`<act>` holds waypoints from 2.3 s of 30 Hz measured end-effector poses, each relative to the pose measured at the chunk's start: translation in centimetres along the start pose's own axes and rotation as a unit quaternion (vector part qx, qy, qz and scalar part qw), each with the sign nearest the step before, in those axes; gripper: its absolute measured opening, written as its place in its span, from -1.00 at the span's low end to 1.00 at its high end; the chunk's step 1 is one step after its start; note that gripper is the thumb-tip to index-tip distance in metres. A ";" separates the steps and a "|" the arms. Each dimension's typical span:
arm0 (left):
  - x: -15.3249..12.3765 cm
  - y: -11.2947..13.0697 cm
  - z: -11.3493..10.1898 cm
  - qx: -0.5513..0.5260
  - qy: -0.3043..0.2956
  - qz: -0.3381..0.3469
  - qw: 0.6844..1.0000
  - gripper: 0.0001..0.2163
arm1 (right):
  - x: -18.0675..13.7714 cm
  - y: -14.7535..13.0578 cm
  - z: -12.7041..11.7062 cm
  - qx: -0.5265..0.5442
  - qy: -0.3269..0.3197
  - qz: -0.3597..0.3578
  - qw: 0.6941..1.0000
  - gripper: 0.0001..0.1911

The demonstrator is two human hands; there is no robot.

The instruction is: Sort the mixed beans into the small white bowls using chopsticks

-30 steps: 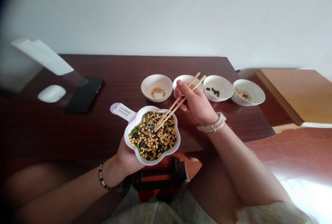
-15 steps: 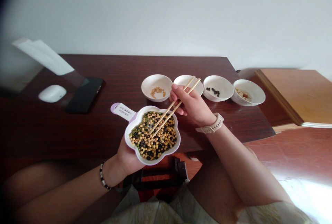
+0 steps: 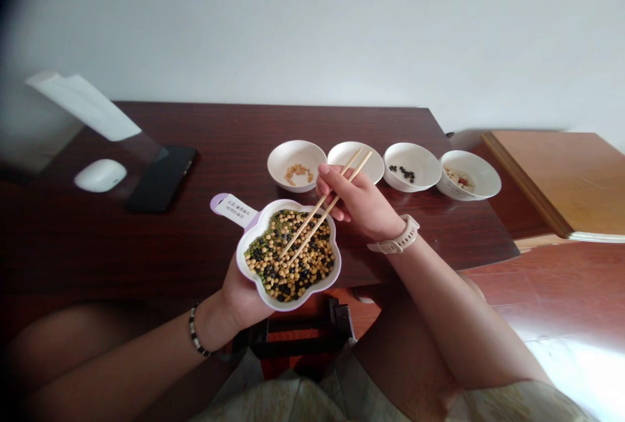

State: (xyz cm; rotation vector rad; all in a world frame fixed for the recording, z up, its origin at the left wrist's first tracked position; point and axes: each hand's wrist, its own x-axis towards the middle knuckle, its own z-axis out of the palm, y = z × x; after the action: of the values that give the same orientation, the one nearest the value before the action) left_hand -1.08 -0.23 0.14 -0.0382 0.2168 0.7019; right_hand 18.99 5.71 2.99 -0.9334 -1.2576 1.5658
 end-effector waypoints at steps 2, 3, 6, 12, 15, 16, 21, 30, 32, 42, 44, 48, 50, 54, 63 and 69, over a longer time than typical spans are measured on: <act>0.0 0.0 0.0 0.001 0.000 0.004 1.000 -0.49 | 0.0 0.1 0.1 -0.013 -0.007 0.003 1.000 -0.48; 0.0 0.0 0.0 0.001 0.001 0.006 1.000 -0.49 | 0.0 0.1 0.1 -0.019 -0.006 0.003 1.000 -0.47; 0.0 -0.1 0.1 0.004 0.011 0.009 1.000 -0.50 | 0.0 0.2 0.3 -0.028 0.002 -0.003 1.000 -0.46; 0.0 -0.1 -0.1 0.003 0.011 0.004 1.000 -0.49 | 0.0 0.1 0.3 -0.019 0.009 -0.010 1.000 -0.47; 0.0 0.0 -0.2 0.000 0.007 0.008 1.000 -0.48 | 0.0 0.1 0.3 -0.009 0.015 -0.011 1.000 -0.46; 0.0 0.0 -0.3 -0.001 0.007 0.008 1.000 -0.48 | 0.0 0.0 0.3 -0.004 0.019 -0.011 1.000 -0.46; 0.0 -0.1 -0.1 -0.006 0.016 0.004 1.000 -0.50 | 0.0 -0.1 0.4 0.028 0.042 -0.016 0.999 -0.44; -0.1 0.0 -0.2 0.000 0.043 0.002 0.999 -0.50 | 0.3 -0.8 -0.1 -0.004 0.074 -0.037 0.997 -0.43; -0.1 0.1 -0.5 -0.004 0.051 -0.001 0.999 -0.50 | 0.3 -0.8 -0.2 -0.010 0.078 -0.041 0.996 -0.43; -0.3 0.1 -0.6 0.003 0.033 -0.003 0.999 -0.51 | 0.1 -1.0 0.1 -0.008 0.073 -0.058 0.996 -0.47; -0.4 0.1 -0.5 0.006 0.028 -0.005 1.000 -0.50 | 0.2 -0.9 0.0 0.006 0.073 -0.059 0.996 -0.47; -0.4 0.0 -0.3 0.006 0.024 0.005 1.000 -0.51 | 0.2 -0.8 -0.2 0.015 0.080 -0.062 0.995 -0.46; -0.3 0.0 -0.3 0.005 0.023 0.010 1.000 -0.52 | 0.1 -0.8 -0.2 0.018 0.076 -0.052 0.996 -0.46; -0.2 0.0 -0.3 0.007 0.015 0.014 1.000 -0.55 | -0.2 -0.8 -0.1 0.011 0.043 -0.028 0.999 -0.47; -0.2 0.0 -0.1 0.003 -0.002 0.011 1.000 -0.51 | -0.1 -0.6 -0.2 -0.026 0.034 -0.054 0.998 -0.48; -0.4 0.1 -0.6 0.003 0.015 0.000 1.000 -0.48 | -0.1 -0.6 -0.1 -0.023 0.032 -0.049 0.998 -0.50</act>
State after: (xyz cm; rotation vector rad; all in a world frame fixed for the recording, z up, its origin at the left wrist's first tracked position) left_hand -1.53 -0.47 -0.41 -0.0424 0.2483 0.7013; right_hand 19.21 5.69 3.52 -0.9305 -1.2806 1.4256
